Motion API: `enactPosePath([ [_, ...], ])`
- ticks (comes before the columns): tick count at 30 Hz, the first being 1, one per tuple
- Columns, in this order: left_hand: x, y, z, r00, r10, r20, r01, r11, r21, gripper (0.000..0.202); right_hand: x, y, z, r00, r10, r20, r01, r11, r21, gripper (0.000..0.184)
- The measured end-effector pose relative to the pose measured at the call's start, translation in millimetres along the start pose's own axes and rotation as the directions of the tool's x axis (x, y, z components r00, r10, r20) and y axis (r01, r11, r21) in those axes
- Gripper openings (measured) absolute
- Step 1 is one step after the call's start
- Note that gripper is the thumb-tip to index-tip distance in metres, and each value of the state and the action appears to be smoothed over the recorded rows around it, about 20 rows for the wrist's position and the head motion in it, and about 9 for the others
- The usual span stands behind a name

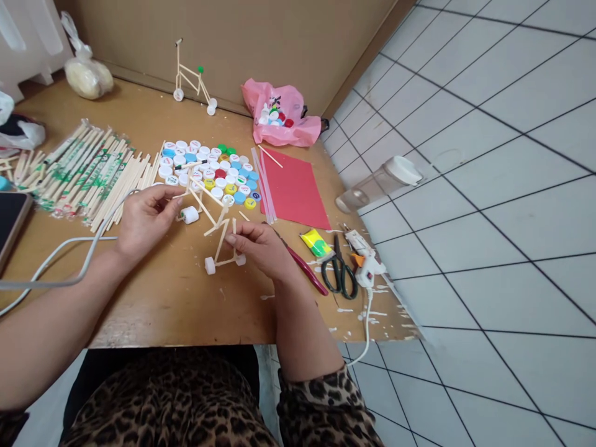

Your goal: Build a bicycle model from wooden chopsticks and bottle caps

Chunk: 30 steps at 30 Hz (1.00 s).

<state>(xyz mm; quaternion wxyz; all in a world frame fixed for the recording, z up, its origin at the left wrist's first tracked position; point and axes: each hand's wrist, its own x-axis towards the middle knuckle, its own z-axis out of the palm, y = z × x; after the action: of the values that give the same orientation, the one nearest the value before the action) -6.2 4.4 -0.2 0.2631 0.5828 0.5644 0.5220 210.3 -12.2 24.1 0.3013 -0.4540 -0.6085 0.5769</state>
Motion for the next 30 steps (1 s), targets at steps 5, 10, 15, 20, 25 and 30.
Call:
enactPosePath([
  [5,-1.3,0.4,1.0,0.998,0.056,0.000,-0.056,0.998,-0.007,0.014,-0.8,-1.6,2.5,1.000,-0.016,0.013,0.015,0.999,0.039,0.031],
  [10,-1.6,-0.3,0.3,0.996,0.095,-0.004,-0.094,0.995,0.019,0.012,-1.8,-1.6,4.4,1.000,-0.011,0.012,0.011,0.998,0.067,0.027],
  [15,0.1,-4.2,-0.2,0.998,0.062,-0.005,-0.062,0.998,0.017,0.013,-6.1,-0.6,2.7,0.999,-0.019,0.032,0.017,0.999,0.047,0.026],
  [20,0.6,-3.7,-0.3,0.999,0.046,-0.003,-0.046,0.999,0.012,0.013,-8.6,-1.9,4.2,0.993,-0.019,0.119,0.009,0.996,0.087,0.028],
  [25,1.5,-5.0,0.1,0.999,0.043,-0.009,-0.043,0.999,0.009,0.013,-6.2,0.4,8.7,0.994,-0.042,-0.099,0.041,0.999,-0.013,0.029],
  [30,1.0,-4.7,1.6,1.000,0.020,-0.014,-0.021,0.999,-0.046,0.011,-1.3,5.5,9.7,0.946,-0.139,-0.292,0.127,0.990,-0.060,0.026],
])
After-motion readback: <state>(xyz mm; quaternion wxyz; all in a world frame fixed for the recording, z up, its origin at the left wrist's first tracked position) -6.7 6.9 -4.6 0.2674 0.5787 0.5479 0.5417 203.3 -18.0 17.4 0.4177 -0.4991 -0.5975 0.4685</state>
